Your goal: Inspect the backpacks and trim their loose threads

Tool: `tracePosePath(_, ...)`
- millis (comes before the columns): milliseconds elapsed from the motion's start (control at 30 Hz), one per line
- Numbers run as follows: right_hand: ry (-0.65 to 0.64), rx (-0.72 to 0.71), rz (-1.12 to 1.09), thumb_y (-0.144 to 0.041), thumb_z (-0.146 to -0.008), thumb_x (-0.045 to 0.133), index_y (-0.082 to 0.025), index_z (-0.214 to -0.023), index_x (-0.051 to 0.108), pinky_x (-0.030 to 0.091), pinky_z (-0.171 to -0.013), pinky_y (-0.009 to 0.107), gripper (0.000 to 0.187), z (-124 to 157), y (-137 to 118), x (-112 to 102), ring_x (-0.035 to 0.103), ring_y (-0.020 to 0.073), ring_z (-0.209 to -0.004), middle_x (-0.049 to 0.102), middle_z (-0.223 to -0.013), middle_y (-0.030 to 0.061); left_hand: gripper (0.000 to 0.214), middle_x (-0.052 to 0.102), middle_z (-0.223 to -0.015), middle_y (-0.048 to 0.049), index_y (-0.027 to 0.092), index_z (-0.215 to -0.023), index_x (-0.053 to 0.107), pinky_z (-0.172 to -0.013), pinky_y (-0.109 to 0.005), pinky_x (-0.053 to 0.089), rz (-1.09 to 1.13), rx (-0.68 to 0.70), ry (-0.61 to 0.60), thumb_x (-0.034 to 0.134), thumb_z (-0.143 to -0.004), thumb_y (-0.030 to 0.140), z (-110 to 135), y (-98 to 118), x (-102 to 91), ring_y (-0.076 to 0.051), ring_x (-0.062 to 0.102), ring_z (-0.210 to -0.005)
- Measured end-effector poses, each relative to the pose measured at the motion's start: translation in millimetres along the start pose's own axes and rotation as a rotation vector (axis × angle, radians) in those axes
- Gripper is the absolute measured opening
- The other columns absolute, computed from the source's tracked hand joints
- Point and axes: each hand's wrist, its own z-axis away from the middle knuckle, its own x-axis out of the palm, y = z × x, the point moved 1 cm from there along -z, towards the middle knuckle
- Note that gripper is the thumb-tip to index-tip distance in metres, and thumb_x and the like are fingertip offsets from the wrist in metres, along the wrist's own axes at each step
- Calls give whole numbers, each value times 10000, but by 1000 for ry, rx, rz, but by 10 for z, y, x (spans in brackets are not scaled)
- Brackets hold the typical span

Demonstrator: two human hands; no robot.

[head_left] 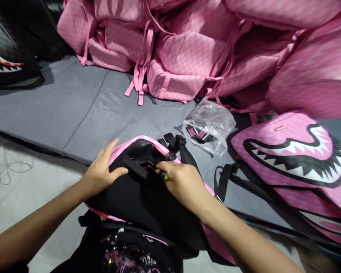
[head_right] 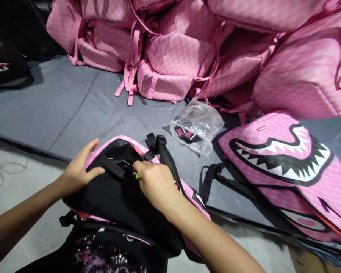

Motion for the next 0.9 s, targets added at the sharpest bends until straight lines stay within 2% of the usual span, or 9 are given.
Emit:
tracePosePath(100,-289,9,81,-47,-860,510,-207,-933,707,365,-600,280,264,-193,-96,62,719,194,-762,767,-836,37,763,508,-1508,-140,203,-1497,370,-1169,-512,422,-57,-2,-64,706,-852,434,56,-93,110,-306,496,-1392)
tracePosePath(167,-372,-44,132,-55,-879,495,-193,-982,708,360,-602,296,274,-287,-153,67,724,217,-798,768,-863,61,733,536,-1486,-124,222,-1482,389,-1151,-502,445,-76,-9,-58,701,-854,434,40,-100,156,-300,524,-1367)
tracePosePath(267,-420,-171,222,-46,-911,454,-164,-1035,697,366,-586,312,297,-369,-216,48,727,236,-805,759,-945,98,729,546,-1474,-133,216,-1480,385,-1127,-518,462,-103,-29,-85,684,-857,446,-12,-97,175,-316,536,-1353)
tracePosePath(400,-420,-247,249,-53,-927,448,-159,-1001,694,395,-602,318,279,-448,-234,47,729,250,-828,752,-929,101,742,532,-1482,-157,186,-1490,363,-1136,-523,447,-105,-27,-109,668,-863,439,-47,-103,168,-324,523,-1364)
tracePosePath(533,-424,-216,228,-52,-915,462,-157,-1016,684,409,-625,318,265,-440,-217,30,731,255,-847,757,-892,94,736,524,-1494,-140,216,-1501,345,-1140,-512,441,-89,-26,-127,668,-872,422,-47,-91,164,-307,514,-1371)
tracePosePath(600,-380,-175,251,-35,-916,438,-148,-1071,666,399,-603,323,298,-419,-229,7,728,253,-809,751,-892,99,730,524,-1495,-130,226,-1497,351,-1135,-511,443,-84,-32,-131,674,-871,421,-44,-88,158,-302,516,-1367)
tracePosePath(700,-241,-142,224,-33,-926,416,-142,-1192,621,391,-591,322,354,-475,-311,13,719,239,-794,743,-947,105,724,525,-1498,-112,241,-1485,366,-1147,-503,430,-71,-11,-120,690,-858,400,-29,-110,141,-295,514,-1370)
tracePosePath(800,-166,-236,78,-70,-939,452,-152,-1129,646,414,-642,295,283,-643,-447,87,711,206,-870,744,-980,94,703,517,-1507,-91,264,-1493,358,-1157,-477,420,-24,44,-94,659,-879,428,17,-157,121,-281,509,-1378)
tracePosePath(900,-144,-360,5,-108,-942,500,-145,-1082,660,434,-654,279,216,-779,-479,102,705,199,-912,746,-978,85,688,540,-1482,-78,291,-1490,359,-1133,-474,437,-6,28,-87,601,-897,542,37,-232,108,-299,533,-1355)
